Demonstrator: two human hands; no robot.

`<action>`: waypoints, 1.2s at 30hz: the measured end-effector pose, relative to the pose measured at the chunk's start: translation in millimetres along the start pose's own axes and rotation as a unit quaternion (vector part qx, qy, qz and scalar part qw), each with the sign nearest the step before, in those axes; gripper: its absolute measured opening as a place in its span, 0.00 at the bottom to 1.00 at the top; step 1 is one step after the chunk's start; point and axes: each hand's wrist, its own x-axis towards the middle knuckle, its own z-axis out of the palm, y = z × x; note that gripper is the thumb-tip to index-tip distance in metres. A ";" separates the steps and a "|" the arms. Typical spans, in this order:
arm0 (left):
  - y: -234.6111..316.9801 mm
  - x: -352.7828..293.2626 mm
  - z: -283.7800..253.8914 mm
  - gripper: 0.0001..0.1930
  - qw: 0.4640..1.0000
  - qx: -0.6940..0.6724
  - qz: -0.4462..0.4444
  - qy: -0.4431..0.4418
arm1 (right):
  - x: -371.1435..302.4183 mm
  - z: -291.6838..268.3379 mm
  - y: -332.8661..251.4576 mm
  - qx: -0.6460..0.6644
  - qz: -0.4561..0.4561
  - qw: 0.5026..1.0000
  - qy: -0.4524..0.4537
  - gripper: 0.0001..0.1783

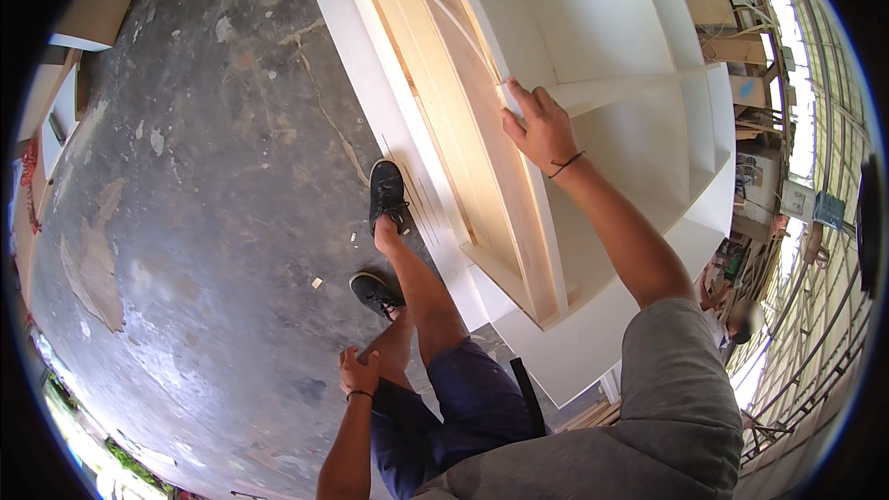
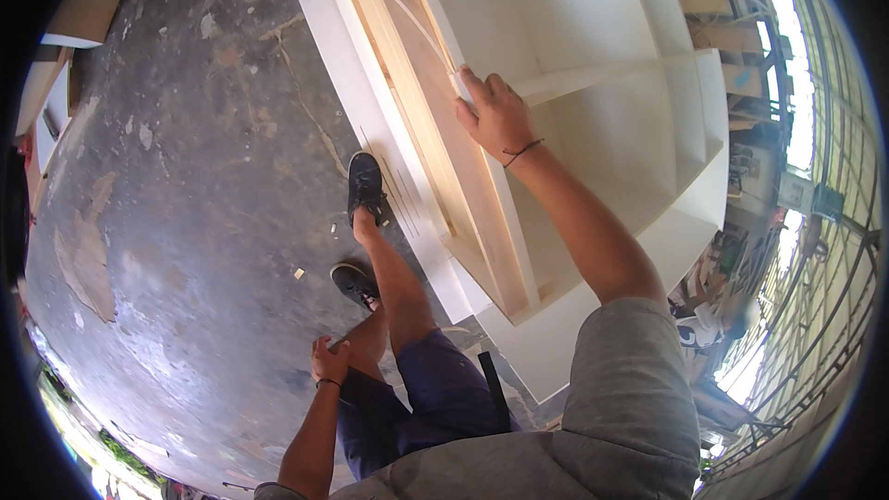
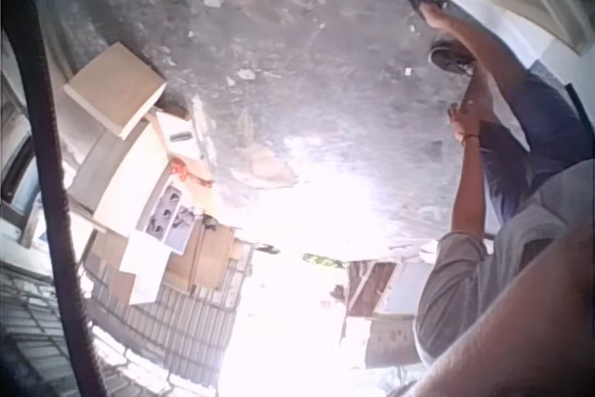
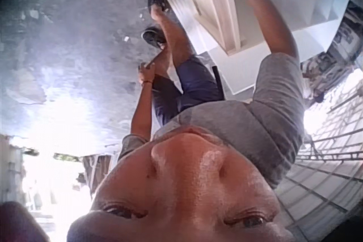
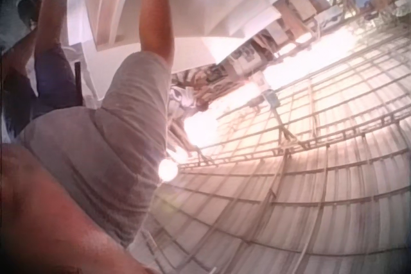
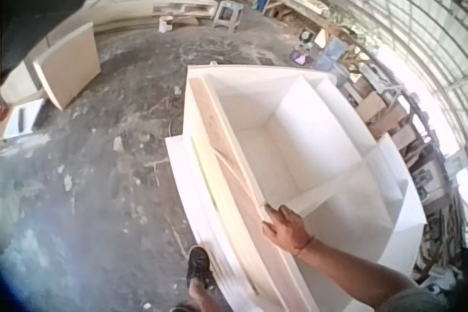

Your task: The person sands the edges and corners of a white wooden cabinet using a sanding block. They move around the cabinet to reach different sections, then use a utility knife to scrape or remove material from the interior edges.

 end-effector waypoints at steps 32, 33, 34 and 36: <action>-53.9 -132.5 106.3 0.24 0.999 0.015 0.014 -0.032 | -77.3 -30.5 -34.0 -0.036 0.088 0.994 -0.053 0.14; -54.0 -134.2 112.3 0.24 0.999 0.023 0.015 -0.016 | -75.4 -30.3 -33.5 -0.040 0.079 0.995 -0.041 0.14; -57.4 -138.8 118.6 0.23 0.999 0.036 0.015 -0.006 | -79.3 -27.9 -31.8 -0.043 0.074 0.996 -0.035 0.13; -60.8 -148.6 121.1 0.23 0.999 0.046 0.006 0.002 | -85.3 -22.4 -30.3 -0.042 0.077 0.996 -0.032 0.14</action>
